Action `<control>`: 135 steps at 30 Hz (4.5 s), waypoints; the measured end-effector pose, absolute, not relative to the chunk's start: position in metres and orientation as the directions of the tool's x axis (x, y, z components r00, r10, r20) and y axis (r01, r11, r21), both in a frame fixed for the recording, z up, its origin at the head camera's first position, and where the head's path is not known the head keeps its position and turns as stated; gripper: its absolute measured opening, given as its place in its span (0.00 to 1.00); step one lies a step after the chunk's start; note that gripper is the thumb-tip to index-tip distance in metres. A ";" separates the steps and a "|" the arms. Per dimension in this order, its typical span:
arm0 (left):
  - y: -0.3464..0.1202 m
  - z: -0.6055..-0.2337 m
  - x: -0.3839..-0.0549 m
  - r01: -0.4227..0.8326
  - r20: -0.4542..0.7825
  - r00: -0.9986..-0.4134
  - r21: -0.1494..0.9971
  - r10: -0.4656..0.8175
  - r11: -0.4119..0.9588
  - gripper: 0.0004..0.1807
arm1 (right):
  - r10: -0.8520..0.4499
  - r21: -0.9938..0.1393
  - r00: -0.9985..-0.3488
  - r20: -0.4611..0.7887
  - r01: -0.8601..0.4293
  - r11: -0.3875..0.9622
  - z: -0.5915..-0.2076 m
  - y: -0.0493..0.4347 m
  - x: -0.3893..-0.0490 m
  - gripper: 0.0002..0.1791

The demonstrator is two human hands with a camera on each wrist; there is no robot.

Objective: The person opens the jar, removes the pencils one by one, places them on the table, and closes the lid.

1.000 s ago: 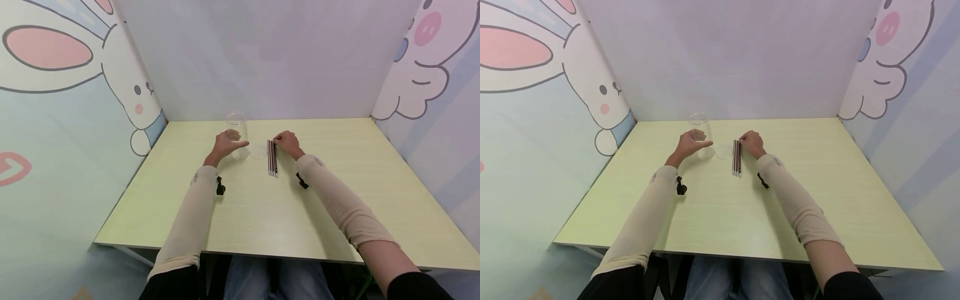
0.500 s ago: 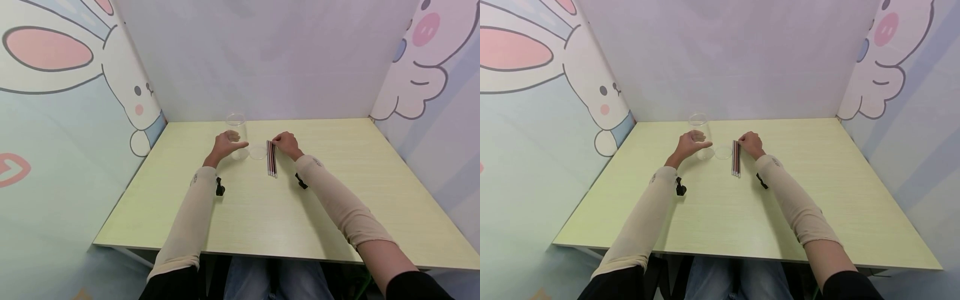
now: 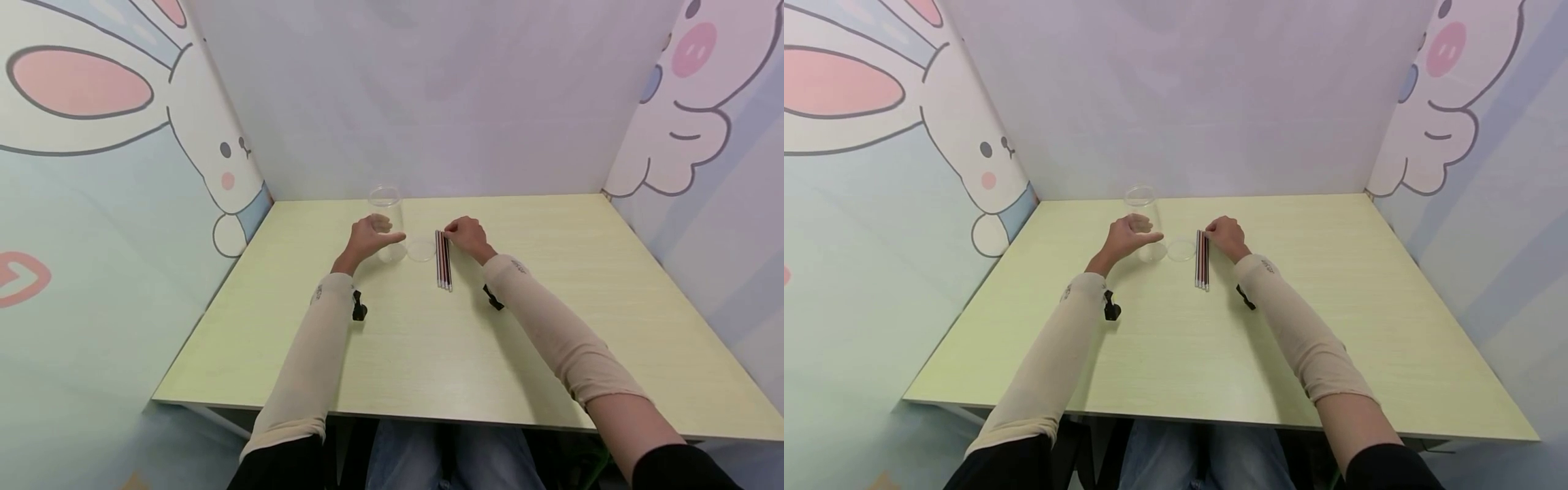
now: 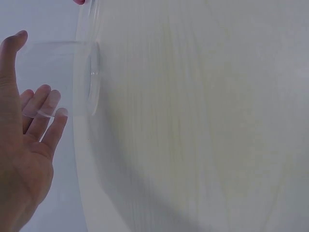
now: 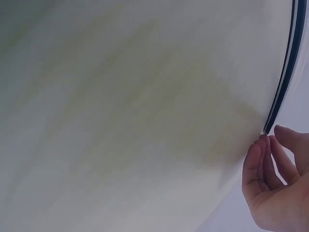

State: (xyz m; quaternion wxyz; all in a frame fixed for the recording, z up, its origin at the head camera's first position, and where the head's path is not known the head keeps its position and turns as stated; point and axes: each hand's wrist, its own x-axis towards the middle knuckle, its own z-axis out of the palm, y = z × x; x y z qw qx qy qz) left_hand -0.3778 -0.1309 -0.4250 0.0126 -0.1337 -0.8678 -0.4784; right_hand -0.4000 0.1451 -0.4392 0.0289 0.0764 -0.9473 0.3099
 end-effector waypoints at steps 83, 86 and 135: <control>-0.133 -0.432 -0.381 0.249 0.163 -0.964 0.834 0.210 0.492 0.43 | -0.612 -0.440 -0.741 0.278 -0.664 0.604 -0.296 0.044 -0.388 0.33; -0.134 -0.432 -0.380 0.253 0.169 -0.963 0.834 0.209 0.491 0.41 | -0.613 -0.441 -0.741 0.274 -0.663 0.604 -0.300 0.039 -0.387 0.33; -0.132 -0.441 -0.376 0.245 0.149 -0.966 0.785 0.209 0.570 0.45 | -0.573 -0.294 -0.805 0.155 -0.591 0.751 -0.307 0.027 -0.373 0.36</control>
